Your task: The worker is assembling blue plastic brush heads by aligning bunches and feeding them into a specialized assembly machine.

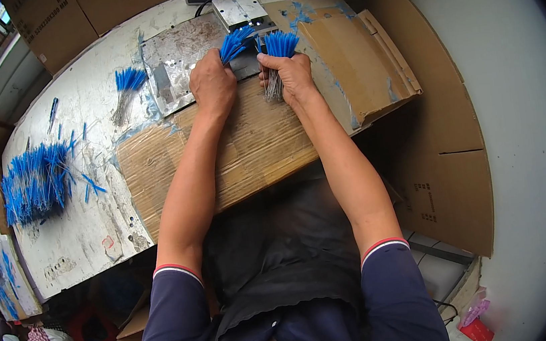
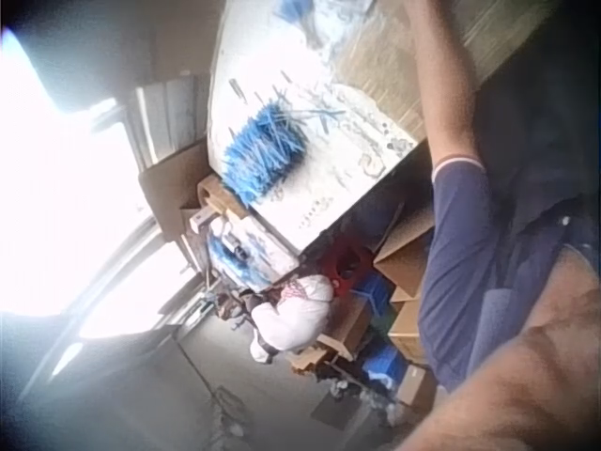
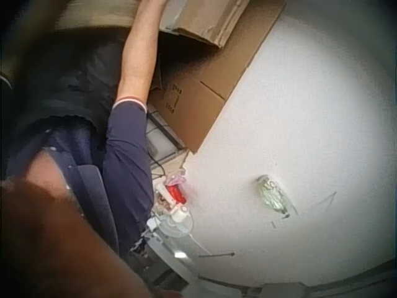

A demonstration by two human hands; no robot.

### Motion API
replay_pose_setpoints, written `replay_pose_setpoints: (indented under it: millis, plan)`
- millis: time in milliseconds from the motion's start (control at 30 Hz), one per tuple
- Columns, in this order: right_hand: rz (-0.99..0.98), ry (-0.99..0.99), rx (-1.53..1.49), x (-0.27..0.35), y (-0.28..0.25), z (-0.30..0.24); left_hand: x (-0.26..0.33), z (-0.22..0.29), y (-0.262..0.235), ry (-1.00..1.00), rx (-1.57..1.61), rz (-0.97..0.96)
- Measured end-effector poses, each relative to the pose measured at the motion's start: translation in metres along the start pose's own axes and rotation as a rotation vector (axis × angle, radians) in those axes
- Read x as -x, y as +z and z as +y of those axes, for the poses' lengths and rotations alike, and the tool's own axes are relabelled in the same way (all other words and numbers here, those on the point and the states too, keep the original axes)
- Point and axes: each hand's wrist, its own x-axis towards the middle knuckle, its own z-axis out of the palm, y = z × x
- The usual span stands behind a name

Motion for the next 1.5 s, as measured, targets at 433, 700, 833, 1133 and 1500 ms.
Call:
replay_pose_setpoints:
  millis: [433,700,833,1133,1500]
  plan:
    - [0.082,-0.095,0.204,-0.010,0.017,-0.003,-0.002,-0.005,0.004,-0.179,0.054,0.094]
    - [0.192,-0.089,0.347,-0.025,0.029,-0.002,-0.004,-0.010,0.010,-0.106,0.058,0.197]
    - [0.161,-0.090,0.236,-0.019,0.027,-0.003,-0.004,-0.012,0.010,-0.046,0.081,0.260]
    - [-0.022,-0.127,-0.002,-0.007,0.003,-0.001,-0.001,-0.001,0.001,-0.049,0.043,0.032]
    - [0.021,-0.040,0.026,-0.003,0.001,0.000,-0.001,-0.001,0.002,-0.035,0.038,0.038]
